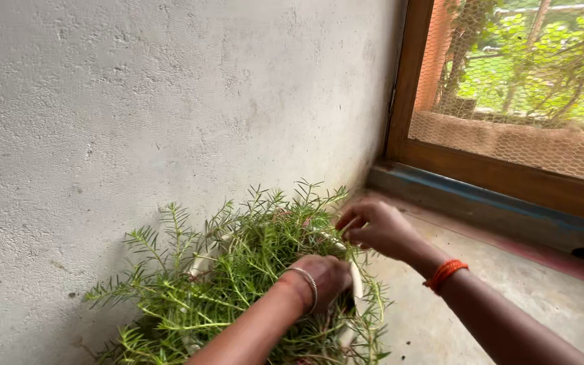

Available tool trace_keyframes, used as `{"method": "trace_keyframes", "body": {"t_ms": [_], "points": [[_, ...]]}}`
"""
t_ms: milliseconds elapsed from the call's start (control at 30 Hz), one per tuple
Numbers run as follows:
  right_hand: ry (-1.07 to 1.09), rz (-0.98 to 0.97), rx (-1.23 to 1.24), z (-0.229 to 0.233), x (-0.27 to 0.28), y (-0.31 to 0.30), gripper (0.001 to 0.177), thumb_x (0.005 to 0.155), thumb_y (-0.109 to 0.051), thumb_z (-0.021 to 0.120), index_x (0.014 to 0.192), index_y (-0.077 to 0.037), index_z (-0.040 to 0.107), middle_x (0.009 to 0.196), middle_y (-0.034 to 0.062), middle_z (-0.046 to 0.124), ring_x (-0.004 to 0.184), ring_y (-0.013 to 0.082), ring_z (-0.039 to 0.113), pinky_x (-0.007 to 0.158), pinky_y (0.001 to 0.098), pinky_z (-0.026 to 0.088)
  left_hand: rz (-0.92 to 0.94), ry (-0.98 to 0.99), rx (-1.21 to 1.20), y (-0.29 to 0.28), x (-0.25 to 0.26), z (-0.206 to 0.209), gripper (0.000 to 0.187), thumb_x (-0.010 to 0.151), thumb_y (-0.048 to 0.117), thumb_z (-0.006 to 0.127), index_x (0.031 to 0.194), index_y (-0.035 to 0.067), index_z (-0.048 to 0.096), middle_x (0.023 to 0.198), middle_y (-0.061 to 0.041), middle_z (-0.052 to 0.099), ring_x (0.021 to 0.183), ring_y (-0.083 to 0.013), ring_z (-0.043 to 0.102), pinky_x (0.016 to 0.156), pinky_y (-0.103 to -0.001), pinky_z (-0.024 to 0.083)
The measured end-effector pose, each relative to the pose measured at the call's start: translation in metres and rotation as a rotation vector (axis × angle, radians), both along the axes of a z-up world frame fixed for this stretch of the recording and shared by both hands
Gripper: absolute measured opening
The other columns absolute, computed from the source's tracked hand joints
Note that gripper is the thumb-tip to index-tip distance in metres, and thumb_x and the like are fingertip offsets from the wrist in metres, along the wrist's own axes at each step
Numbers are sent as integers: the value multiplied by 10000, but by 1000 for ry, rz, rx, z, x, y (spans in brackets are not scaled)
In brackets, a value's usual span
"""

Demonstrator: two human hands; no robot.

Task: The person washes a metal cup in a bucket of water, then tends to a potted plant by arranging and tucking its stems into the pot by hand.

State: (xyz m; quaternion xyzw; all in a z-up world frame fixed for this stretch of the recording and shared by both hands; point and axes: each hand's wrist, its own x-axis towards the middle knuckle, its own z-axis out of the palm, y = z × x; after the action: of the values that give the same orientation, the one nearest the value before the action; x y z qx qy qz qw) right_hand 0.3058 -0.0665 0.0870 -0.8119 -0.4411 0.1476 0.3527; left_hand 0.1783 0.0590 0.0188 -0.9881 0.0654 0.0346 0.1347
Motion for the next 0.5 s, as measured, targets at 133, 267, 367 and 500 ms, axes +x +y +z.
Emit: {"method": "trace_keyframes", "body": {"t_ms": [133,267,367,500], "points": [[-32,36,-65,-1,-1,-19,249,874,-161,703,1116,-138,759,978,43,816,796,147,784,730,306,678,-287,-23,356,20,29,-30,114,978,214,645,1038,180,737,1355,-17,609,1249,-178,567,902,-370,520],[-75,-4,-199,8,-7,-24,235,910,-216,688,1128,-168,761,965,36,822,817,135,763,733,320,641,-199,-57,584,53,27,-40,566,774,302,656,1331,339,566,1557,4,445,1256,-208,466,905,-404,468],[-145,-16,-218,-5,-14,-33,255,877,-163,680,1117,-172,768,954,29,827,827,108,781,757,308,641,-137,-225,547,72,0,-47,431,899,200,573,1312,323,584,1436,-85,536,1200,-245,531,903,-396,472],[-74,-15,-370,-17,-21,-19,265,923,-166,622,1152,-170,755,989,33,820,879,126,781,828,317,632,73,-158,274,86,-19,-42,201,1058,140,523,1230,180,619,1321,-140,623,1214,-241,549,892,-400,479]]}}
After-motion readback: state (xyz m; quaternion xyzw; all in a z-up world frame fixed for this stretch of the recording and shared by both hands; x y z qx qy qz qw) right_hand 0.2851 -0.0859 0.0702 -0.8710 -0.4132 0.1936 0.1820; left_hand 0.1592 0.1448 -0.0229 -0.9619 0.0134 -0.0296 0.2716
